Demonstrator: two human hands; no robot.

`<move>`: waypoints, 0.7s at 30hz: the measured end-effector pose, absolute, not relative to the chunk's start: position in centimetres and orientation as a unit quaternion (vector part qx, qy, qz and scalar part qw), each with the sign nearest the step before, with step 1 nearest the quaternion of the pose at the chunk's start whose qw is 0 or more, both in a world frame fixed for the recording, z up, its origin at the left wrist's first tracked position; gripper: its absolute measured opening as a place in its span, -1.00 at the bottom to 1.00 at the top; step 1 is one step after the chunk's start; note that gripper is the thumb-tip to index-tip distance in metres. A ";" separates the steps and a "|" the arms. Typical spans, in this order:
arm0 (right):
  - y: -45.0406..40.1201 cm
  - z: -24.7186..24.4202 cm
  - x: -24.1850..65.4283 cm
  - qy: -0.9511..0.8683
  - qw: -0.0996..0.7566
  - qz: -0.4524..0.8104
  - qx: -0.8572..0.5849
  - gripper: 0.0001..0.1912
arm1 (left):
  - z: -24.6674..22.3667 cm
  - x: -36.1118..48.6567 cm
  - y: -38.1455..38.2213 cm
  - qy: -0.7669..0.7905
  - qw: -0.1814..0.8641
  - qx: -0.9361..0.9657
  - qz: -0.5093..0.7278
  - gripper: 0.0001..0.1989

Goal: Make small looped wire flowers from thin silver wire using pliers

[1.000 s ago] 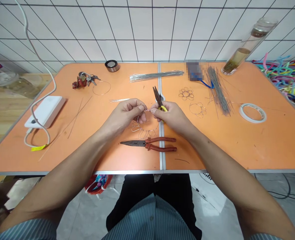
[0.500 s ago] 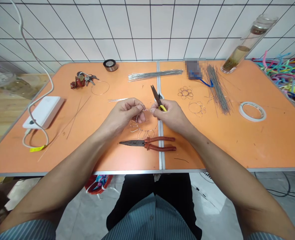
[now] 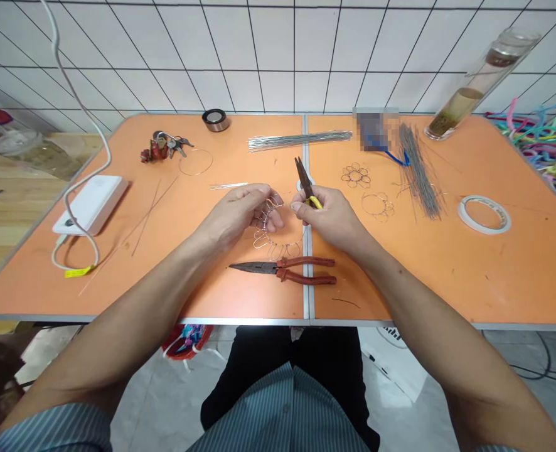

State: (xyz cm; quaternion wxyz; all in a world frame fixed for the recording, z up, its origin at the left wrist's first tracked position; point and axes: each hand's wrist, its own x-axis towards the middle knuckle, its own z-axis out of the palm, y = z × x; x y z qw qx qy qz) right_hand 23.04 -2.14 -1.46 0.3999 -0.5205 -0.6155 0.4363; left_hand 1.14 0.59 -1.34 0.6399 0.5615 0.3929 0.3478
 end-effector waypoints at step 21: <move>-2.3 -1.2 23.0 -0.616 0.402 0.431 -0.522 -0.86 | -1.6 1.2 0.8 0.379 0.672 0.518 0.368 -0.84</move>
